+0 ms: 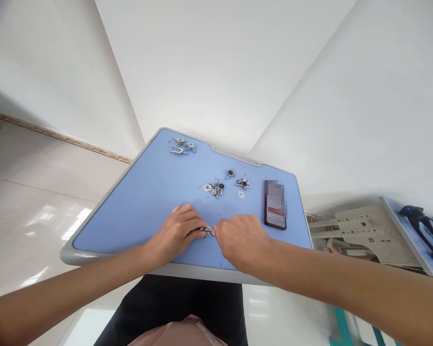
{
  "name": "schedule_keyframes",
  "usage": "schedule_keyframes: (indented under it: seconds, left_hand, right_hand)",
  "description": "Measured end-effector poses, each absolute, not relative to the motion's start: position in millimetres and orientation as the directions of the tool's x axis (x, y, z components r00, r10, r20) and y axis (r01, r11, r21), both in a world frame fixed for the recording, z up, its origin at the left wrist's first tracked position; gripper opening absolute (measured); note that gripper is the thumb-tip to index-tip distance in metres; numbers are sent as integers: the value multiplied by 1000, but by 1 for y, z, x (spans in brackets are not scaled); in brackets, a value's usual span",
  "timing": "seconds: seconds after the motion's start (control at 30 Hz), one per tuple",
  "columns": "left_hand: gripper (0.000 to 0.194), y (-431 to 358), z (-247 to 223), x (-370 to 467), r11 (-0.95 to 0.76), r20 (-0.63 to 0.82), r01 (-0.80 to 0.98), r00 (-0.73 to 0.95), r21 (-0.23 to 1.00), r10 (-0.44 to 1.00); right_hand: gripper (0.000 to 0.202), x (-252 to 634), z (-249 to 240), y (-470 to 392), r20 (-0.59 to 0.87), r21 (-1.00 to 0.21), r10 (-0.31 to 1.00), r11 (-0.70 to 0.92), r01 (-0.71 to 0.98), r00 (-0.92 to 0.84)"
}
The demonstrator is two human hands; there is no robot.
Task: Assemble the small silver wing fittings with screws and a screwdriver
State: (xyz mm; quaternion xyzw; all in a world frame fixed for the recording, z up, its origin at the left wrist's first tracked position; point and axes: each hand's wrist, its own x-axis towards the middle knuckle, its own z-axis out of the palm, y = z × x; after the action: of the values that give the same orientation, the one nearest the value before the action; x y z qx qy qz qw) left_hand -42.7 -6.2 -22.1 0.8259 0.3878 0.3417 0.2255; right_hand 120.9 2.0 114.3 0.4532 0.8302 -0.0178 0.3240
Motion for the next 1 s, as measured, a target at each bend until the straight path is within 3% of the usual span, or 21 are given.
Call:
schedule_keyframes:
  seconds: [0.27,0.47,0.53,0.7,1.0]
  left_hand:
    - [11,-6,-21,-44,-564,337,484,479,669,811]
    - [29,-6,-18,-47,-552,313,511,482,659,819]
    - [29,-6,-16,-48,-552,319,537,468,638,824]
    - [16,-7,-12,-53,-523,310,578,431,626,848]
    - [16,-5,-13,-55,-515,302,588,427,623,852]
  right_hand:
    - [30,131,130,10,-546,168,795,413,895,-264]
    - [12,150,111,-2,-446,-256,801,313,914,-399]
    - [14,148,96,-5,-357,-319,813,356,878,-459]
    - [16,130,67,0,-230,-211,779,545,811,-583]
    - [21,111,73,14,-430,86,742,601,795,-515]
